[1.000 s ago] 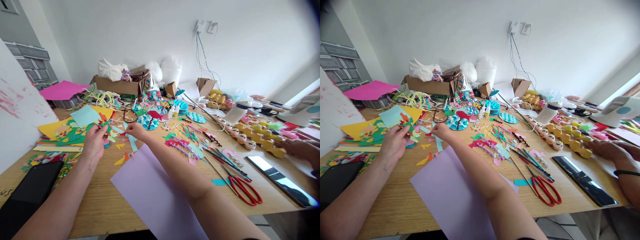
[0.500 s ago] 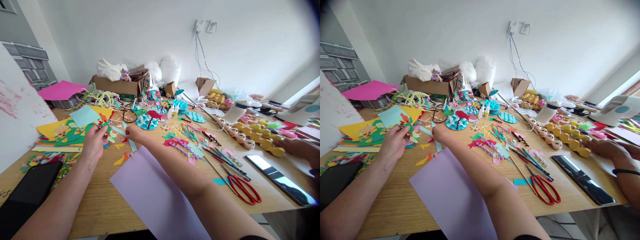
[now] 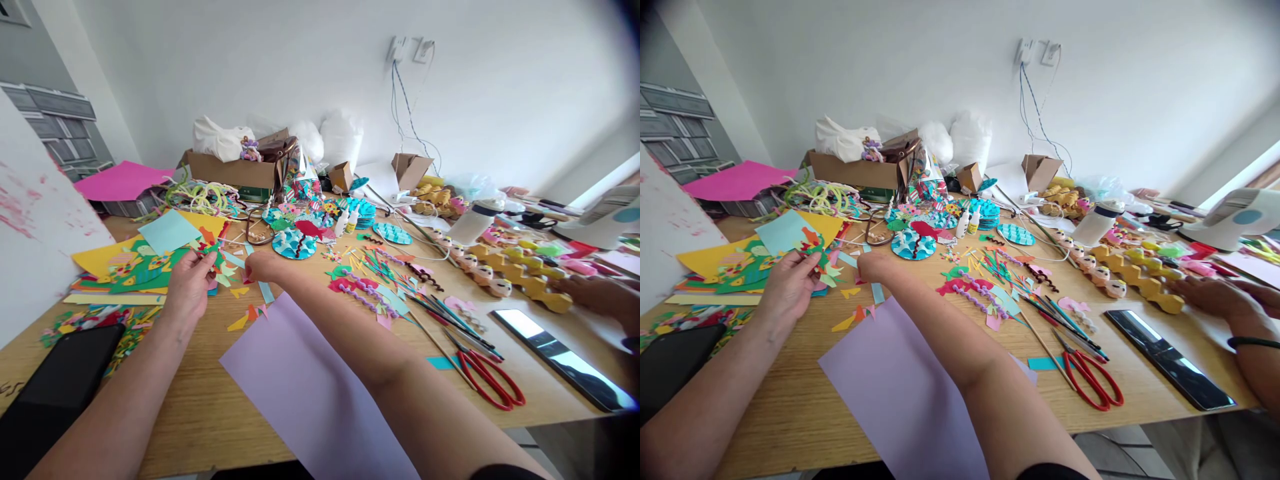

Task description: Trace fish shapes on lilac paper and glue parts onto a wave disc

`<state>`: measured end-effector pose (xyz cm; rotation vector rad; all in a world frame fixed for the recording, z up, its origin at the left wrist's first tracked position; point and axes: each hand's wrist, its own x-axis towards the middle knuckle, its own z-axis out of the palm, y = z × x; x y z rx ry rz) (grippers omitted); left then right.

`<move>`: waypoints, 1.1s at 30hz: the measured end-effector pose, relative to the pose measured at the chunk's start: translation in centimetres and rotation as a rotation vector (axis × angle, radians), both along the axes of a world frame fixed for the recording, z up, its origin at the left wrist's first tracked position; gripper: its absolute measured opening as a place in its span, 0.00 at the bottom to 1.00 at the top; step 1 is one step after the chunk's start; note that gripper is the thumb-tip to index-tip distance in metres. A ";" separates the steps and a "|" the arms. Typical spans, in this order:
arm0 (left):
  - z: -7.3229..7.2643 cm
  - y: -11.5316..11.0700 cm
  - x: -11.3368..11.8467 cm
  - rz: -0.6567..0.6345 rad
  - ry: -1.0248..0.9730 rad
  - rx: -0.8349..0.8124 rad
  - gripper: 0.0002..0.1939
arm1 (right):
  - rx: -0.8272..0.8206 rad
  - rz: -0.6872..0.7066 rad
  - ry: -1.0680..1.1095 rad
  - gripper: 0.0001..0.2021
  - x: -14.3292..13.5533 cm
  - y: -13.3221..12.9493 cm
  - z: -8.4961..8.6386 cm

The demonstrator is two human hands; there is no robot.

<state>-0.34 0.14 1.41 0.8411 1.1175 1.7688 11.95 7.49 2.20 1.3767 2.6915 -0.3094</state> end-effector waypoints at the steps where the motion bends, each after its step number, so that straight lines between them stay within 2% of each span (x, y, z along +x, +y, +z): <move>1: 0.0 0.0 0.0 -0.004 0.003 -0.002 0.12 | -0.009 -0.004 -0.004 0.11 -0.1 -0.1 0.1; 6: 0.2 -0.2 0.1 0.005 0.005 -0.005 0.14 | -0.033 -0.005 0.025 0.11 0.3 -0.7 0.8; 11: 0.3 0.0 0.1 0.027 -0.008 0.024 0.14 | -0.023 0.029 0.146 0.09 1.3 -1.2 1.3; 16: 0.2 0.1 -0.2 0.049 -0.011 0.040 0.11 | -0.107 0.068 0.173 0.13 0.9 -2.1 0.7; 20: 0.1 0.2 -0.2 0.048 -0.013 0.049 0.12 | -0.119 0.018 0.083 0.14 0.0 -2.7 0.1; 26: 0.2 0.1 -0.1 0.046 -0.010 0.049 0.12 | -0.128 -0.069 0.006 0.16 -0.6 -3.1 1.1; 29: 0.3 0.1 -0.1 0.044 -0.003 0.050 0.11 | -0.154 -0.092 0.005 0.14 -0.8 -3.0 1.2; 33: 0.2 0.1 -0.1 0.047 0.009 0.049 0.11 | -0.170 -0.096 0.061 0.10 -0.5 -2.8 0.6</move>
